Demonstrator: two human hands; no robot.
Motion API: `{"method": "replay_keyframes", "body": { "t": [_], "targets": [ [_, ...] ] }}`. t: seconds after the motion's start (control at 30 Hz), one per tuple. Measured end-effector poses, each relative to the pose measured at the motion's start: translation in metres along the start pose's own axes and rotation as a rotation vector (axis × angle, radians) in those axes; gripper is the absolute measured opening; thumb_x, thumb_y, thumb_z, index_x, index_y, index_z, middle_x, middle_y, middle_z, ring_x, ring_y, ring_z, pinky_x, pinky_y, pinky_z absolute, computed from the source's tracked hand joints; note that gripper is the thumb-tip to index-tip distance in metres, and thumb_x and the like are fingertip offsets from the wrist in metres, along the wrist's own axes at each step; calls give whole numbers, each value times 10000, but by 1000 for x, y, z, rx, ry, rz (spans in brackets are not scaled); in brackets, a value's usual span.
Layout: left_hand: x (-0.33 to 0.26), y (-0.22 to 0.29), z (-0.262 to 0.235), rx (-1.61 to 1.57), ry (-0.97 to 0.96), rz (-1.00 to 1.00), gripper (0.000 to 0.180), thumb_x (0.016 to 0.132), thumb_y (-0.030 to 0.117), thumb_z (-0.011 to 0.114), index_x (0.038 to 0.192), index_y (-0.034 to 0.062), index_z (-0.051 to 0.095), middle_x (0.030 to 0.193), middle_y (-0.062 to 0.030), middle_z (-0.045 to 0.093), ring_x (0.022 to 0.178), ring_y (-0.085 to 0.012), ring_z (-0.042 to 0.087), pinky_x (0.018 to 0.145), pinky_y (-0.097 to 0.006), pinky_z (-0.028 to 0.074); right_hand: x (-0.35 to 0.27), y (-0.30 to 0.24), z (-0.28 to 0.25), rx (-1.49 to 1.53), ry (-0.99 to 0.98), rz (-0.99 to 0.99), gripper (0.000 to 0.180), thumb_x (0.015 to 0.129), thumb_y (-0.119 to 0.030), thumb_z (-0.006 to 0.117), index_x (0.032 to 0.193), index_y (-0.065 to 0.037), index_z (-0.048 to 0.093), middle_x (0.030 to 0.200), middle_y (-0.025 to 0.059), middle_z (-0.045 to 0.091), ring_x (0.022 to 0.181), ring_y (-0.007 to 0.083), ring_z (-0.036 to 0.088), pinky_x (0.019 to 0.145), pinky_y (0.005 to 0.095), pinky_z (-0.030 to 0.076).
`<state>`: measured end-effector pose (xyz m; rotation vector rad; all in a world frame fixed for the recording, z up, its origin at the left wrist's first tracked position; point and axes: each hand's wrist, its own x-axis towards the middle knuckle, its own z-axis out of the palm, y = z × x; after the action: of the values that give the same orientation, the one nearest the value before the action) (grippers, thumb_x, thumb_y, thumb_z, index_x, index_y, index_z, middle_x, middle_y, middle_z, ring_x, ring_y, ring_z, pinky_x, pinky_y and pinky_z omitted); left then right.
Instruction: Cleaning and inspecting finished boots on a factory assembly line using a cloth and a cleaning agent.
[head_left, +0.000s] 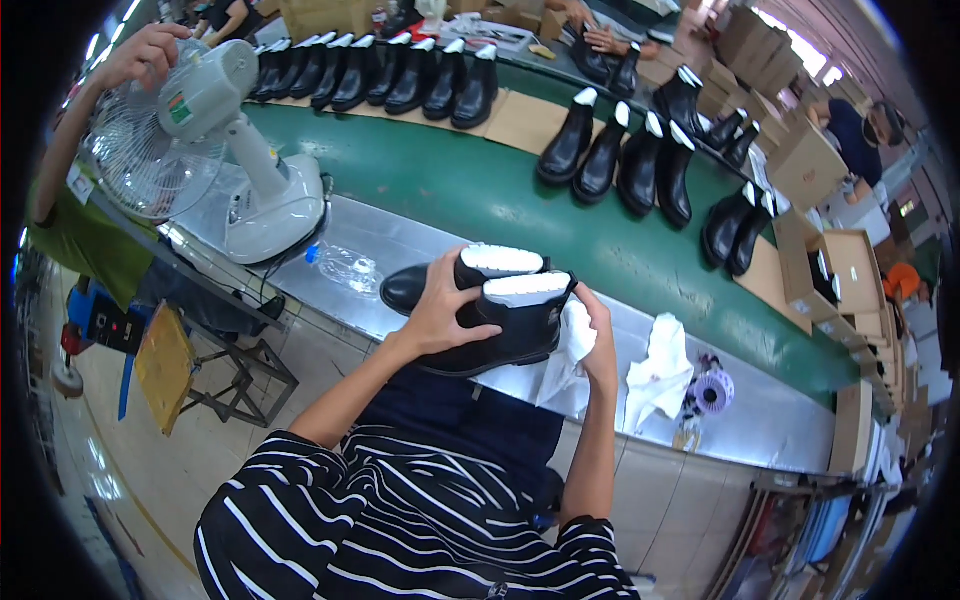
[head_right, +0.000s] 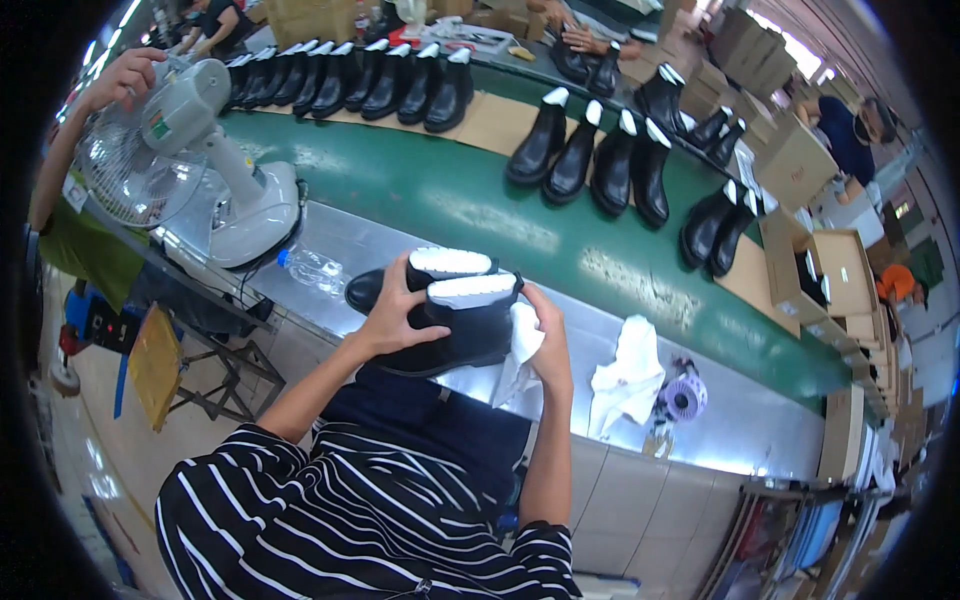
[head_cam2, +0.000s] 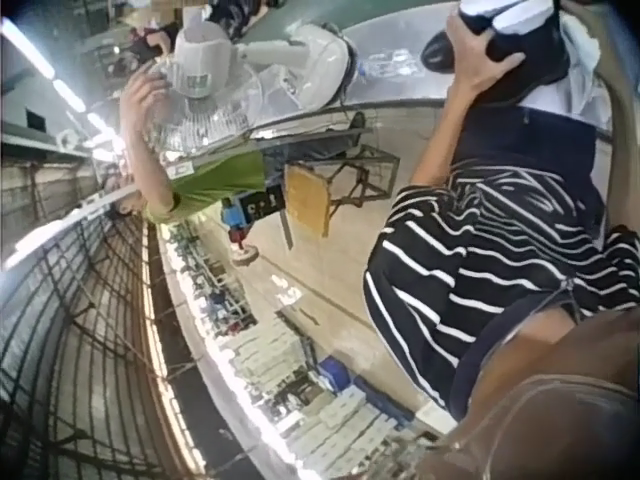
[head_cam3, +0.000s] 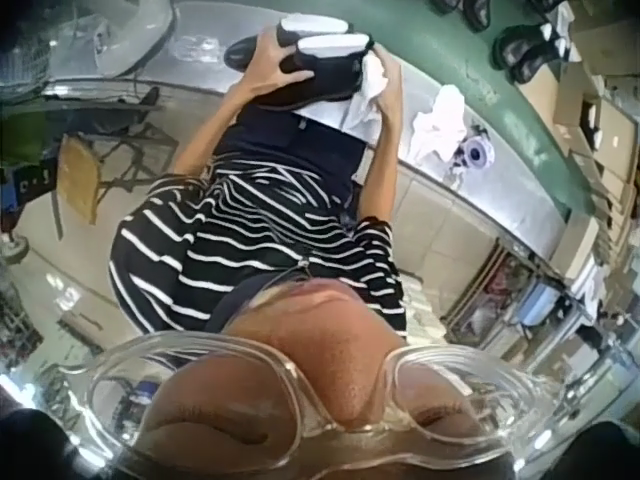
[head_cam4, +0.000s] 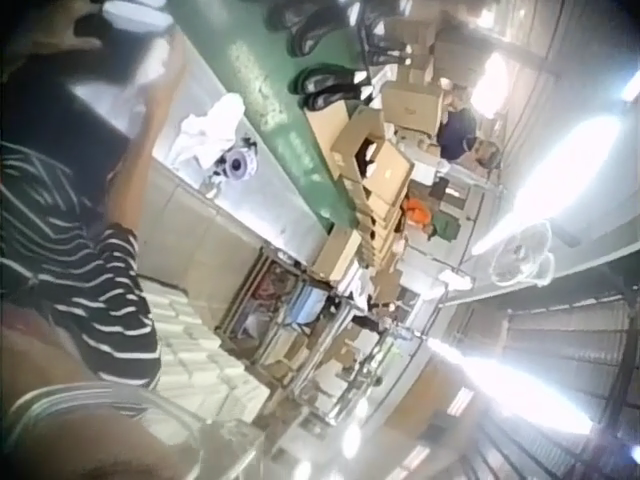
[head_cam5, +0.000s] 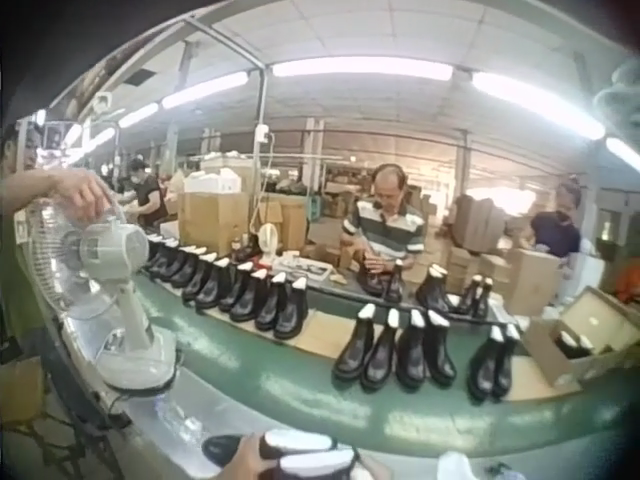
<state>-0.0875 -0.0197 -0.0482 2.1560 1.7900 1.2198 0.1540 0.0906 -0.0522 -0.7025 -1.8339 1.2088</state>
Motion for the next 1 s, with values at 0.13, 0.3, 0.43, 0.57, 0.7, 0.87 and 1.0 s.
{"method": "replay_keyframes", "body": {
  "t": [0.13, 0.3, 0.43, 0.57, 0.7, 0.87, 1.0],
  "targets": [
    [-12, 15, -35, 48, -31, 60, 526, 685, 460, 809, 962, 20, 723, 1509, -283, 245, 1397, -499, 193, 1120, -595, 180, -20, -53, 17, 16, -90, 40, 520, 756, -95, 668, 1241, 55, 559, 1249, 163, 598, 1081, 249, 608, 840, 300, 501],
    [-25, 25, -49, -177, -107, 164, 521, 726, 449, 781, 973, 6, 660, 1500, -242, 294, 1392, -454, 246, 1128, -576, 188, -64, -50, 21, -271, 65, -17, 572, 731, -137, 700, 1239, 80, 547, 1196, 196, 607, 1028, 241, 615, 787, 290, 510],
    [-56, 24, -49, -421, -254, 55, 602, 810, 416, 724, 1148, -53, 557, 1333, -236, 466, 1217, -383, 484, 1017, -447, 395, -68, -77, 31, -87, -108, 200, 544, 714, -133, 635, 1222, 52, 579, 945, 60, 642, 778, 79, 543, 675, 197, 398],
    [-75, 27, -60, -465, -434, -218, 645, 860, 435, 669, 1252, -45, 490, 1193, -249, 573, 1089, -388, 572, 942, -423, 447, -76, -87, 49, -58, -62, 149, 506, 702, -132, 650, 1166, 66, 611, 912, 20, 620, 725, 55, 494, 655, 196, 378],
    [-82, 33, -65, -444, -339, -181, 640, 887, 442, 634, 1274, -42, 474, 1119, -246, 610, 1014, -427, 597, 916, -453, 454, -76, -97, 63, -122, 3, 252, 472, 708, -112, 656, 1141, 70, 615, 939, 52, 649, 788, 82, 543, 706, 218, 422],
    [-89, 11, -84, -321, 140, -84, 414, 896, 336, 634, 1154, 21, 557, 1207, -175, 566, 1179, -358, 521, 1021, -435, 387, -106, -75, 71, -265, 4, 101, 368, 714, -71, 663, 1059, 47, 609, 994, 147, 678, 914, 214, 646, 863, 321, 477],
    [-92, -78, -91, 100, 762, -703, 501, 852, 327, 691, 1188, 6, 503, 1122, -189, 568, 1047, -362, 545, 919, -434, 418, -134, -54, 80, -253, 58, 176, 369, 741, -39, 650, 1098, 39, 603, 1023, 146, 680, 960, 222, 640, 961, 349, 434]
  ]
}}
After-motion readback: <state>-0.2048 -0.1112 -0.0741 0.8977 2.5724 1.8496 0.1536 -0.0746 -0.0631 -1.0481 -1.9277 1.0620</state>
